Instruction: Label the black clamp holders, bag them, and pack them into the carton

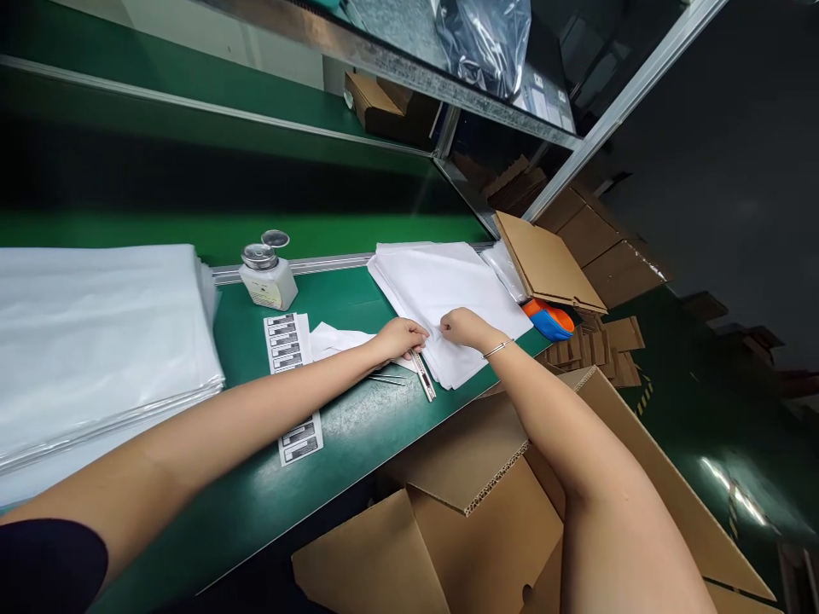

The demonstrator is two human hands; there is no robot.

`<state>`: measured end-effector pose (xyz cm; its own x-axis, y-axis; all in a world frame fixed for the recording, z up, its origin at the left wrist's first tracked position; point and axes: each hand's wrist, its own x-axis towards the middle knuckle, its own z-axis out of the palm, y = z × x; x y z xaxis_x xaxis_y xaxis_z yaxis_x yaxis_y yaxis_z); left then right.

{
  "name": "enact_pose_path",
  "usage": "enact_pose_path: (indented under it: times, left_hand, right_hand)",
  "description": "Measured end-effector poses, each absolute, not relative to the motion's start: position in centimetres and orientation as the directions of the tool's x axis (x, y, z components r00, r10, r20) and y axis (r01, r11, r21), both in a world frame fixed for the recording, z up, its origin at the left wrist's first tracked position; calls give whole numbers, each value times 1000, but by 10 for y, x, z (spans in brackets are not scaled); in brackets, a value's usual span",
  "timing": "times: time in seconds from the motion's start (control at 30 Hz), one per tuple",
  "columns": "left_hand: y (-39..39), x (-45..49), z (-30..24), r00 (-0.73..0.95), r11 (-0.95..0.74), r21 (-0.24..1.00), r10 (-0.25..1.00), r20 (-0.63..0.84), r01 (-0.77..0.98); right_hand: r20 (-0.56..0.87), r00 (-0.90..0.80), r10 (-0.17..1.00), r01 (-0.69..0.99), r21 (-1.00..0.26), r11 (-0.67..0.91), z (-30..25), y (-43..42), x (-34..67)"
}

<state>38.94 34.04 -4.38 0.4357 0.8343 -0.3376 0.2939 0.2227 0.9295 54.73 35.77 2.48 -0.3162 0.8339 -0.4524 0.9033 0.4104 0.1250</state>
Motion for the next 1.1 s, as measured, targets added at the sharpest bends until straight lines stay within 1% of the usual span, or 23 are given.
enact_pose_path:
  times: [0.1,0.23,0.53,0.93,1.0,1.1]
  left_hand:
    - [343,397,-49,394,322,927,840,-374,194]
    - [346,404,-53,366,392,914,840,-400,99]
    - [349,413,-57,340,482,875,817,-465,39]
    - [348,412,-61,308,460,885,834,-459,73]
    - [345,407,-59,294,427,901,853,-430,79]
    - [341,399,-54,249,343,937,904,-346,57]
  right_hand:
    - [-441,-311,842,919,87,385,23,359,550]
    - [-437,-299,848,931,60,360,21,361,552]
    - [-451,-286,845,941,36,338,24,362,551]
    - [-451,-283,846,948,4,320,30,360,548]
    - [-444,-281,851,950,0,313,32,360,548]
    - [-433,-278,858,952,-8,305,34,361,549]
